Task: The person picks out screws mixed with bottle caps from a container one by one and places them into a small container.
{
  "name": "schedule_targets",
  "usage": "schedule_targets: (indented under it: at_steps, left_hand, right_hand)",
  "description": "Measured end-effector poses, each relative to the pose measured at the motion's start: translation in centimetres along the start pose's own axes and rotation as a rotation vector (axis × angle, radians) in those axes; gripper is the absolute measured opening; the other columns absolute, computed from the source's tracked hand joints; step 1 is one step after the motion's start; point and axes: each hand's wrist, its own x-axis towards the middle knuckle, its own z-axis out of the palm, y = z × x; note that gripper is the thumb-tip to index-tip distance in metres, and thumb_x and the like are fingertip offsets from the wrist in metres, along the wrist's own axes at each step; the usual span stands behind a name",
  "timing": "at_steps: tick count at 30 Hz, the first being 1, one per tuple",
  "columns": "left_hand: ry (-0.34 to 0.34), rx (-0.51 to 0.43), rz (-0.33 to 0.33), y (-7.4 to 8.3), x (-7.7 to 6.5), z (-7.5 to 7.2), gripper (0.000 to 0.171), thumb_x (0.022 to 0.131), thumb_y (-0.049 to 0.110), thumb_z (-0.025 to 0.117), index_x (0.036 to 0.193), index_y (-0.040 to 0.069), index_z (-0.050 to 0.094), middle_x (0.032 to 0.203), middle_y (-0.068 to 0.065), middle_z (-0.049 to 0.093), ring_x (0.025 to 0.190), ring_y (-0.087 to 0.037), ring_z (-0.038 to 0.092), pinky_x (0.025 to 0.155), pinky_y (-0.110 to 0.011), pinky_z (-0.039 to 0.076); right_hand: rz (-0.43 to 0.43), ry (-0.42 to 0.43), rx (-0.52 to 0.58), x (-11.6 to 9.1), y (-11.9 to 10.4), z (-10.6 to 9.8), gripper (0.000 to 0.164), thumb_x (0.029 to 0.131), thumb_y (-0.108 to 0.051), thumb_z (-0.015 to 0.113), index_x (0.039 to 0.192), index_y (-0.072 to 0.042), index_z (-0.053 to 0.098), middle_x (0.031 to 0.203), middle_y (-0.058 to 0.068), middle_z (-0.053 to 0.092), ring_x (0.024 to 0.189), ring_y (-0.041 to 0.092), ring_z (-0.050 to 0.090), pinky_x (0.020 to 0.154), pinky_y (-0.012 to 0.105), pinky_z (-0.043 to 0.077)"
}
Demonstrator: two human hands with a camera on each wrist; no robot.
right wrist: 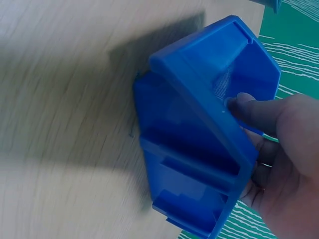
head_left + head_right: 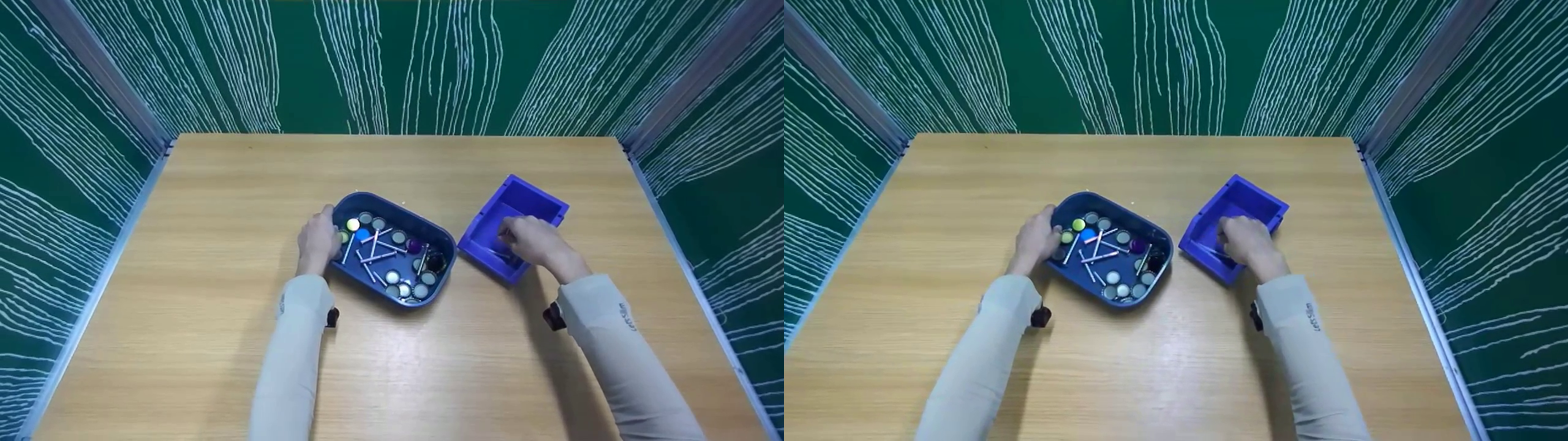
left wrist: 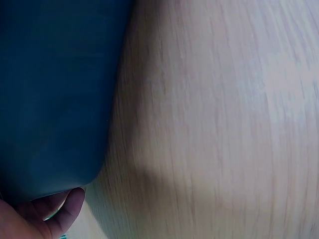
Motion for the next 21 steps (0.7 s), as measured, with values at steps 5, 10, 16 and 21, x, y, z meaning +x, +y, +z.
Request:
schedule_targets:
  at_steps: [5,10,16,21]
  left_hand:
    - [0.035,0.015,0.024,-0.1,-0.1,0.0,0.049,0.094,0.012,0.054,0.142,0.013,0.046,0.128,-0.02,0.063,0.113,-0.04,0.063,0.091,-0.053,0.051]
    - [0.036,0.016,0.03,-0.1,-0.1,0.0,0.047,0.095,0.012,0.052,0.142,0.013,0.046,0.128,-0.019,0.063,0.112,-0.038,0.064,0.091,-0.052,0.051]
    - [0.02,0.003,0.017,-0.1,0.0,-0.1,0.048,0.095,0.012,0.053,0.142,0.014,0.045,0.128,-0.018,0.062,0.112,-0.037,0.064,0.091,-0.051,0.051]
    - [0.013,-0.004,0.013,-0.1,0.0,0.0,0.049,0.095,0.012,0.053,0.142,0.015,0.045,0.129,-0.018,0.062,0.112,-0.036,0.063,0.093,-0.051,0.051]
  right_hand:
    - [-0.002,0.034,0.014,0.1,-0.2,-0.2,0.016,0.092,-0.008,0.057,0.1,0.0,0.069,0.093,0.016,0.072,0.085,0.031,0.068,0.081,0.051,0.054]
    - [0.013,0.03,0.04,0.1,-0.4,-0.6,0.017,0.095,-0.012,0.057,0.1,-0.001,0.069,0.089,0.013,0.069,0.078,0.024,0.062,0.076,0.047,0.053]
    - [0.022,0.025,0.043,0.2,-0.5,-1.1,0.019,0.097,-0.016,0.057,0.101,-0.001,0.067,0.087,0.011,0.066,0.077,0.023,0.059,0.072,0.043,0.048]
    - [0.036,0.011,0.082,0.2,-1.1,-1.8,0.024,0.1,-0.018,0.055,0.109,0.0,0.066,0.093,0.013,0.066,0.081,0.024,0.06,0.072,0.041,0.049]
